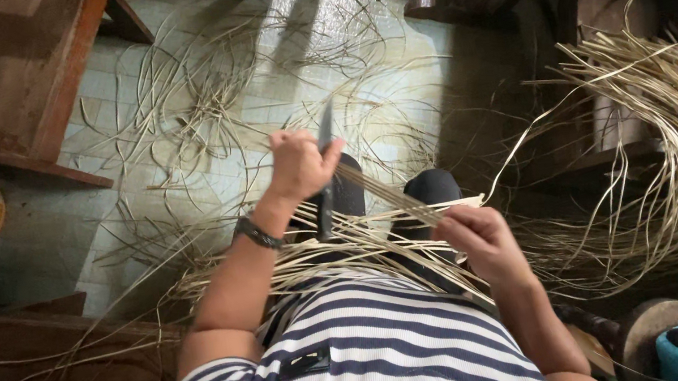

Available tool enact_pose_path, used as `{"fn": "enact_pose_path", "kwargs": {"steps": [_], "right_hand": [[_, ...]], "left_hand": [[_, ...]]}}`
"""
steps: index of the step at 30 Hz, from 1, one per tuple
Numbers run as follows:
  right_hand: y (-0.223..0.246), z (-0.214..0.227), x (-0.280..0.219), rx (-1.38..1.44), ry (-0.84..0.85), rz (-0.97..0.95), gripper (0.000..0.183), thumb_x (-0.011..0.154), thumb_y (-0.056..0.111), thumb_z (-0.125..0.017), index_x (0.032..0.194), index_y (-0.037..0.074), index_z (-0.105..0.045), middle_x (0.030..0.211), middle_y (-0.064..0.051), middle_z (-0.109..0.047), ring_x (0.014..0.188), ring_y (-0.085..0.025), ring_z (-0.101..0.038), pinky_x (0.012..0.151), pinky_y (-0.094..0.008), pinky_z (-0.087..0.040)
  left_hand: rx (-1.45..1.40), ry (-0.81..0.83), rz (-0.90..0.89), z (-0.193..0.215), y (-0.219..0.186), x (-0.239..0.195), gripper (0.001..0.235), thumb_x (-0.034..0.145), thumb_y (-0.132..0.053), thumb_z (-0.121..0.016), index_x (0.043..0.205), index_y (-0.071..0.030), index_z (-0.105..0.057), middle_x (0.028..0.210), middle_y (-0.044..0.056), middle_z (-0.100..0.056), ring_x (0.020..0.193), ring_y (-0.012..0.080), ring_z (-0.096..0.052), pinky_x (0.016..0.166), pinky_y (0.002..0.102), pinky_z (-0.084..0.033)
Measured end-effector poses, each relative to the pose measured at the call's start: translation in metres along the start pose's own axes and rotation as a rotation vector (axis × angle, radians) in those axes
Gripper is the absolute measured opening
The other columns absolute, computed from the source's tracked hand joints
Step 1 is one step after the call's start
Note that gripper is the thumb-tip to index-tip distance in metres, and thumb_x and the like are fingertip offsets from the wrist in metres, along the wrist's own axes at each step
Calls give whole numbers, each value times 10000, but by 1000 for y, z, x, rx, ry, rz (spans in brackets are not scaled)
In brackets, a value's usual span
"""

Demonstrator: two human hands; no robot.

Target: The person sits on the floor and uses a knife to split long dried plant strips into thinner strands. They repeatedly pull strips from a bundle, hold them against their lap, and scrape the knife along the length to separate fibers, discarding the split pieces onto the floor.

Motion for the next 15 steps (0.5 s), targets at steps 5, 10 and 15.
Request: {"fn": "enact_pose_path", "kwargs": {"steps": [5, 10, 15], "right_hand": [[24, 14, -20, 136, -184, 1, 257, 915, 58, -632, 668, 5, -679, 509, -33, -449, 459, -62, -321, 411, -244, -250], [67, 21, -37, 183, -259, -189, 284, 997, 146, -599, 718, 103, -626, 516, 87, -486, 367, -16, -392, 297, -192, -279], [41, 59, -40, 452, -242, -32, 350, 937, -9, -491, 659, 117, -320, 587, 52, -211, 500, -85, -223, 478, -257, -173]], "left_hand": [[172, -66, 88, 18, 59, 13, 576, 978, -565, -598, 618, -136, -734, 705, 110, -722, 729, 324, -728, 891, 516, -385], [41, 124, 256, 83, 105, 25, 637, 1148, -456, -466, 608, -147, -603, 543, -24, -426, 625, 181, -461, 904, 409, -337], [311, 56, 344, 105, 172, 18, 647, 1198, -483, -529, 722, -89, -722, 615, 41, -610, 670, 228, -558, 916, 448, -345]]}}
Point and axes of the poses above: each hand's wrist, its own x-axis towards the middle knuckle, its own z-axis out of the back of the hand, y = z × x, the point moved 3 cm from there along x, towards the middle knuckle
